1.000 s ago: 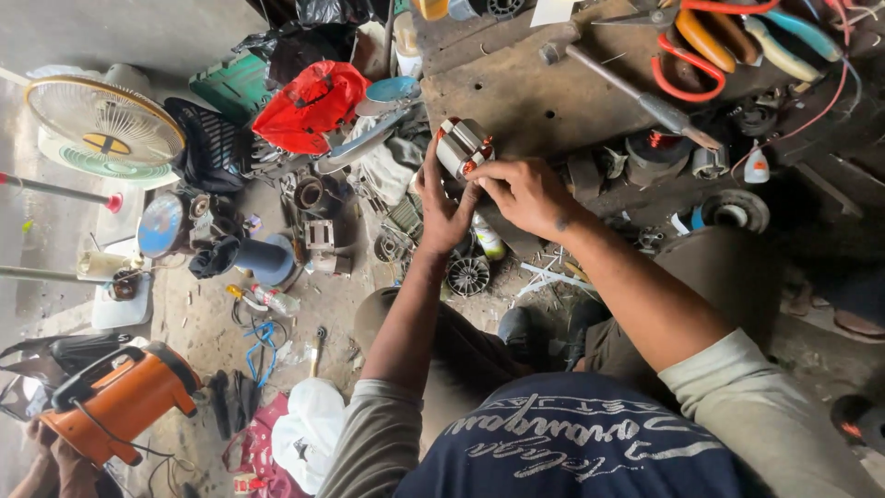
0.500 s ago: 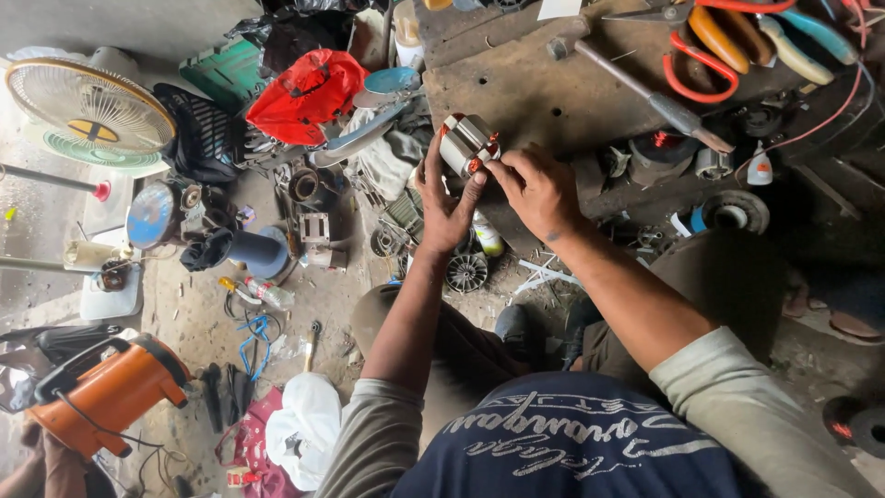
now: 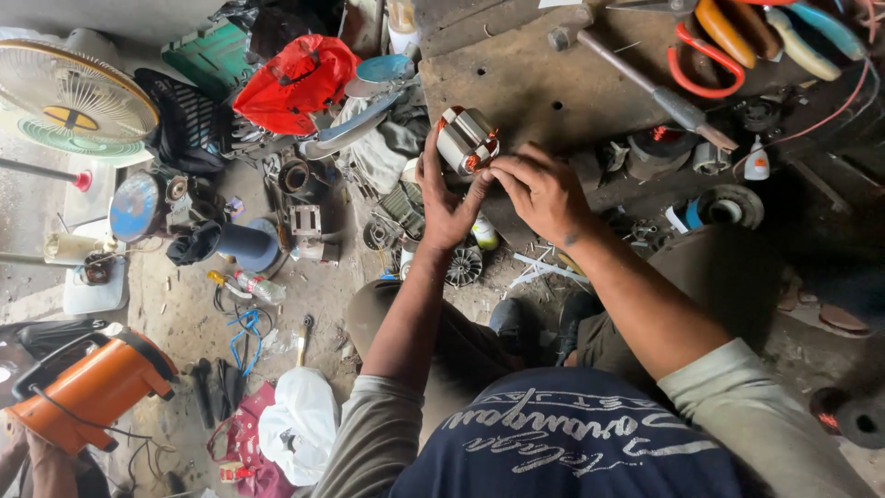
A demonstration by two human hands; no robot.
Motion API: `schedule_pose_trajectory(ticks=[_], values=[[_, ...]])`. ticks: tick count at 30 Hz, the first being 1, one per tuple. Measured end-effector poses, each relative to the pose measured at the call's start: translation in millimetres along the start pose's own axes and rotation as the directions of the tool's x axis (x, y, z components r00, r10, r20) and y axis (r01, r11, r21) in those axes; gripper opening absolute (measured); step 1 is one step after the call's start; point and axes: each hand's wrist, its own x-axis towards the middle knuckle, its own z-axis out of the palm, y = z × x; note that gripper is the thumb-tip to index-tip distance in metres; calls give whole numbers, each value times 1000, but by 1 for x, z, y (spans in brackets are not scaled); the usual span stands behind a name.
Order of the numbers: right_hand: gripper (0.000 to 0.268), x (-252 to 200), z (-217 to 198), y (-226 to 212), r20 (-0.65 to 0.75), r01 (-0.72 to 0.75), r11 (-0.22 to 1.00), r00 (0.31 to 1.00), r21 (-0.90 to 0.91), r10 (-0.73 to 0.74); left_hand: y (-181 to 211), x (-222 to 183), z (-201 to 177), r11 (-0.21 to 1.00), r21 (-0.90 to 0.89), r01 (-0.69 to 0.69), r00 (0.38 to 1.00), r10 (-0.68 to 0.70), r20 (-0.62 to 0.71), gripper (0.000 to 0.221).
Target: Repairing and inspecting the copper windings of a motor stator at a workbench.
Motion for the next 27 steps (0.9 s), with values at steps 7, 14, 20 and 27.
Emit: schedule_pose_trajectory(ticks=[7, 14, 20, 27], values=[[11, -5, 27, 8, -146, -96, 983, 987, -155, 73, 11, 4, 0, 1000, 10, 10, 1000, -10, -28, 86], [13, 2, 12, -9, -88, -251, 968, 964, -14, 249, 3, 2, 1, 1000, 17, 19, 999, -18, -41, 80], [18, -35, -13, -5, -17, -281, 947, 958, 157, 287, 10, 1, -3, 999, 14, 32, 999, -32, -41, 81], [15, -4, 4, -12, -104, -130, 986, 985, 106, 141, 20, 20, -30, 994, -67, 91, 989, -82, 127, 99]])
